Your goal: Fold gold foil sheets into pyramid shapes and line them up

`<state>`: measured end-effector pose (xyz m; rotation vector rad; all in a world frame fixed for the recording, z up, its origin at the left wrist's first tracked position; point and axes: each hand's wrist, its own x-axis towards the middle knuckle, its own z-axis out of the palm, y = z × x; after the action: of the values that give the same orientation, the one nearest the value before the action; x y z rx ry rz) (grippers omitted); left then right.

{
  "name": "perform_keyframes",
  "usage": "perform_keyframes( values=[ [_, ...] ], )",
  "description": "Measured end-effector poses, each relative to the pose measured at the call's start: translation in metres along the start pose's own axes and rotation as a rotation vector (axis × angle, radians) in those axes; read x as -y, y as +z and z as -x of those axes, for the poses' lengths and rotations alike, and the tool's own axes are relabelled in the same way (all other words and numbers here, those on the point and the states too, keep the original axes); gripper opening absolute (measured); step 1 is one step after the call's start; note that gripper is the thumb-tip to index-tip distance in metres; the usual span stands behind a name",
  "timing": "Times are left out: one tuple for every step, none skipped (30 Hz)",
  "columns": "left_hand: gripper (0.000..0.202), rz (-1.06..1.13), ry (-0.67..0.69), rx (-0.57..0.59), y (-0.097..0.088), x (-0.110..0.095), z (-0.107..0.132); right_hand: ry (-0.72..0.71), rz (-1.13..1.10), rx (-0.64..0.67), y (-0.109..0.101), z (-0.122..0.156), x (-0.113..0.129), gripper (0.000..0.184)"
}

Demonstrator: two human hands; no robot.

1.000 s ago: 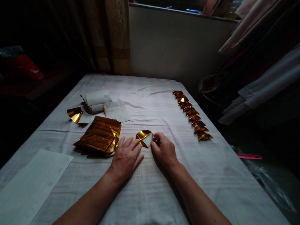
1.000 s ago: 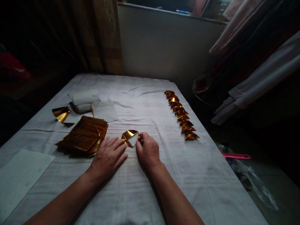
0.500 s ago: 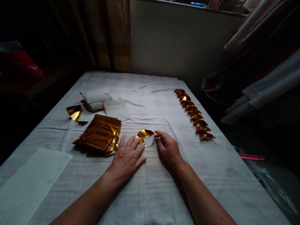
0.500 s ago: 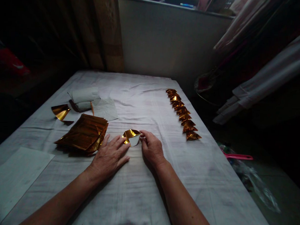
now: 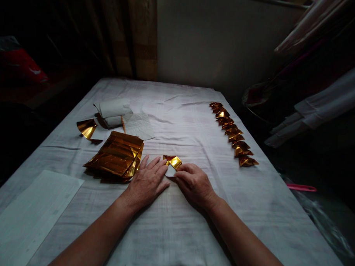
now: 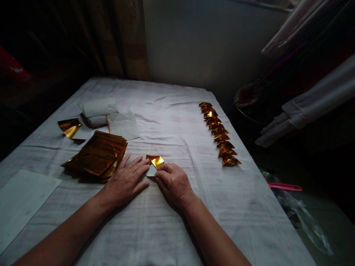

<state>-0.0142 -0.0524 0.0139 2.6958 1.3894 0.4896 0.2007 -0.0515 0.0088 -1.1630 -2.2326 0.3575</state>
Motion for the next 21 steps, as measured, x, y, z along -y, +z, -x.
perform_keyframes(
  values=[
    [0.036, 0.003, 0.002, -0.009, 0.002, 0.0, 0.001, 0.026, -0.033, -0.01, 0.0, -0.001, 0.001, 0.016],
    [0.036, 0.004, 0.006, -0.019, 0.003, 0.0, 0.001, 0.057, -0.062, -0.023, 0.0, -0.002, 0.001, 0.015],
    [0.036, 0.004, 0.011, -0.026, 0.005, 0.001, 0.002, 0.088, -0.084, -0.036, 0.0, -0.003, 0.0, 0.013],
    [0.036, 0.003, 0.014, -0.03, 0.006, 0.001, 0.003, 0.116, -0.096, -0.044, 0.0, -0.004, 0.0, 0.012],
    [0.036, 0.001, 0.014, -0.03, 0.007, 0.001, 0.003, 0.137, -0.097, -0.046, 0.0, -0.005, -0.001, 0.01],
    [0.037, -0.003, 0.013, -0.025, 0.007, 0.001, 0.003, 0.151, -0.092, -0.043, 0.0, -0.006, -0.001, 0.008],
    [0.039, -0.007, 0.01, -0.017, 0.007, 0.001, 0.003, 0.159, -0.083, -0.039, 0.0, -0.007, -0.001, 0.006],
    [0.04, -0.011, 0.008, -0.006, 0.006, 0.001, 0.004, 0.165, -0.074, -0.037, 0.001, -0.008, -0.001, 0.004],
    [0.042, -0.011, 0.005, 0.006, 0.006, 0.0, 0.004, 0.171, -0.065, -0.036, 0.002, -0.008, -0.001, 0.002],
    [0.043, -0.009, 0.004, 0.02, 0.005, 0.001, 0.004, 0.177, -0.057, -0.037, 0.003, -0.008, -0.001, 0.001],
    [0.045, -0.005, 0.004, 0.032, 0.004, 0.001, 0.004, 0.182, -0.052, -0.041, 0.004, -0.008, -0.001, 0.002],
    [0.047, 0.001, 0.008, 0.044, 0.003, 0.001, 0.005, 0.188, -0.049, -0.046, 0.005, -0.008, -0.001, 0.003],
    [0.049, 0.006, 0.016, 0.055, 0.001, 0.001, 0.005, 0.192, -0.046, -0.051, 0.005, -0.008, -0.001, 0.004],
    [0.051, 0.011, 0.028, 0.066, 0.0, 0.002, 0.006, 0.196, -0.045, -0.053, 0.005, -0.008, -0.001, 0.005],
    [0.052, 0.014, 0.04, 0.077, -0.001, 0.002, 0.006, 0.198, -0.047, -0.055, 0.006, -0.008, -0.001, 0.005],
    [0.051, 0.016, 0.051, 0.086, -0.002, 0.003, 0.006, 0.2, -0.049, -0.054, 0.006, -0.008, -0.001, 0.006],
    [0.051, 0.016, 0.057, 0.094, -0.003, 0.003, 0.006, 0.203, -0.049, -0.053, 0.006, -0.008, -0.001, 0.006],
    [0.05, 0.015, 0.061, 0.099, -0.004, 0.003, 0.006, 0.205, -0.047, -0.05, 0.005, -0.009, -0.001, 0.006],
    [0.049, 0.013, 0.065, 0.104, -0.004, 0.003, 0.006, 0.208, -0.045, -0.048, 0.005, -0.009, -0.001, 0.005],
    [0.049, 0.009, 0.069, 0.111, -0.005, 0.003, 0.005, 0.211, -0.042, -0.047, 0.005, -0.009, -0.001, 0.005],
    [0.048, 0.005, 0.072, 0.119, -0.006, 0.003, 0.005, 0.213, -0.041, -0.045, 0.006, -0.009, -0.001, 0.004]
  ],
)
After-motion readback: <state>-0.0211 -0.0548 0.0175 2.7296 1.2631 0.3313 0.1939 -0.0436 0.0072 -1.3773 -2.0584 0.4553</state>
